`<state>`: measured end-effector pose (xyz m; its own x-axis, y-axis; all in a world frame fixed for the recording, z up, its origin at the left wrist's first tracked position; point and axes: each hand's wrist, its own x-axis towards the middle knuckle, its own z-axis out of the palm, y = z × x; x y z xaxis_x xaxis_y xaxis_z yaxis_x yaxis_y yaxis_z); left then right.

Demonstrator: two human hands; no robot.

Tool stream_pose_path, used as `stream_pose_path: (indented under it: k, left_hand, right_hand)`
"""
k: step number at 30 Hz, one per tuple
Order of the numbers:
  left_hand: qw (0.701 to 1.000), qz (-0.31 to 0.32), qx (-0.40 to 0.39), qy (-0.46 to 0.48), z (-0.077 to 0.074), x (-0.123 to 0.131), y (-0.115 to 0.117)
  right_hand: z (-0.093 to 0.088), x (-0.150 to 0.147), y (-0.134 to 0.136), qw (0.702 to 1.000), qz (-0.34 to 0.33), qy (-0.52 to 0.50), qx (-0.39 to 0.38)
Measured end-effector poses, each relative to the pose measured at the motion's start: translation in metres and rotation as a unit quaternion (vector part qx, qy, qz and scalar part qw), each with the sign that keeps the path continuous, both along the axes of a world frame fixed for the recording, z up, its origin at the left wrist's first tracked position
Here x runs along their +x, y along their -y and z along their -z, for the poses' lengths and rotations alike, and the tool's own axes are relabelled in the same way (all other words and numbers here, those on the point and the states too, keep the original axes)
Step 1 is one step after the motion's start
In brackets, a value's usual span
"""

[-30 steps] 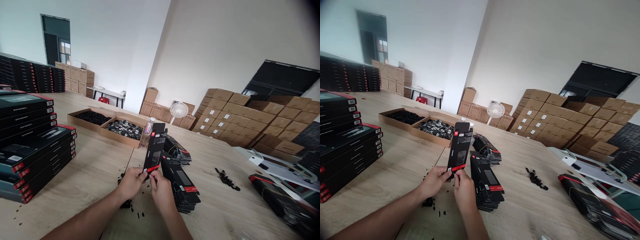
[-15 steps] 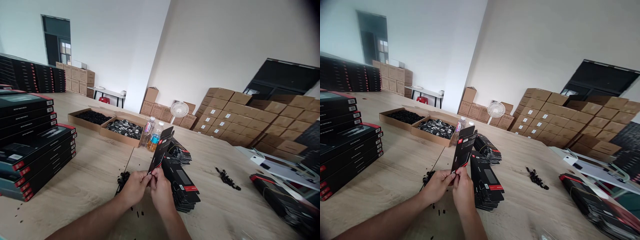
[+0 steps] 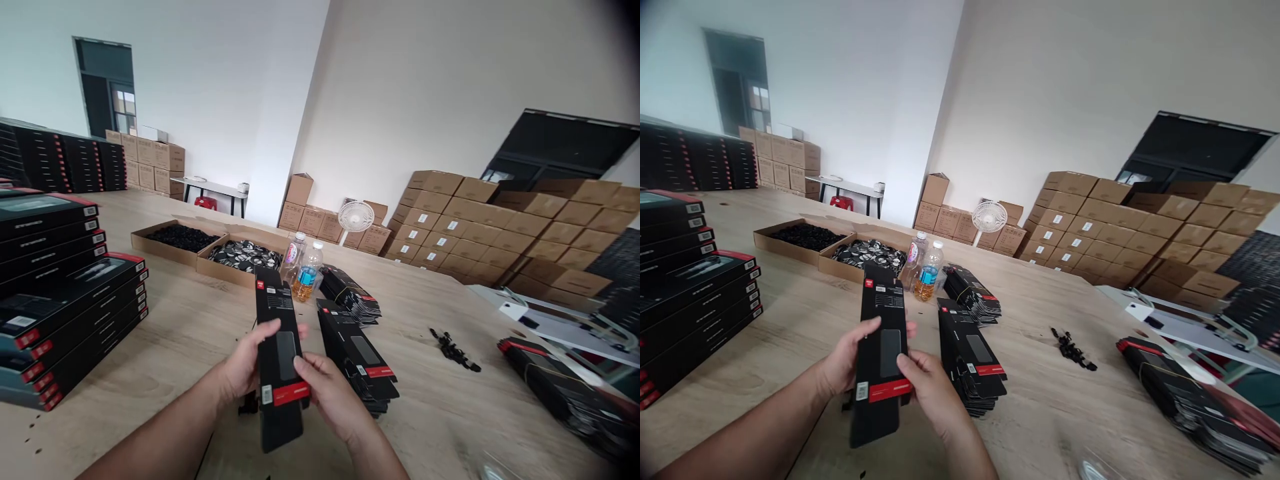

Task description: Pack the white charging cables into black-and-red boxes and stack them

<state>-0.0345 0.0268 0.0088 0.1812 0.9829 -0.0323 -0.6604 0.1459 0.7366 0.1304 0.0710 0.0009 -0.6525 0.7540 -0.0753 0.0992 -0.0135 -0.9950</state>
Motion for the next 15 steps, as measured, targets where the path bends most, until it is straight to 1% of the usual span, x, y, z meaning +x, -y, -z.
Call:
stream_pose_path:
  k: [1,2,3,5,6,7,9,12,15]
  left_hand:
    - [0.999,-0.003,-0.025,0.045,-0.002,-0.002,0.000]
    - [0.997,-0.013,-0.042,0.070,-0.002,-0.003,0.000]
    - [0.995,-0.021,-0.055,0.078,-0.002,-0.002,-0.001]
    - [0.996,-0.013,-0.072,0.056,0.002,0.001,-0.002]
    - [0.997,0.008,-0.075,0.035,0.005,0.003,-0.003]
    - [0.997,0.035,-0.074,0.014,0.008,0.006,-0.003]
    - [0.994,0.081,-0.067,-0.019,0.013,0.011,-0.002]
    - [0.990,0.108,-0.080,-0.049,0.014,0.015,0.004]
    - [0.985,0.136,-0.079,-0.073,0.010,0.015,0.009]
  right_hand:
    - [-0.001,-0.001,0.003,0.999,-0.006,0.032,0.017]
    - [-0.004,-0.001,0.004,0.997,0.012,0.058,0.050]
    - [-0.007,0.000,0.004,0.992,0.049,0.070,0.091]
    - [-0.016,0.004,0.001,0.973,0.150,0.045,0.171]
    - [-0.020,0.007,-0.001,0.962,0.191,0.017,0.196]
    - [-0.024,0.010,-0.003,0.955,0.214,-0.008,0.207]
    - [-0.028,0.013,-0.005,0.955,0.215,-0.029,0.205]
    - [-0.027,0.015,-0.006,0.966,0.188,-0.033,0.175]
    - [-0.025,0.020,-0.009,0.973,0.185,-0.081,0.108]
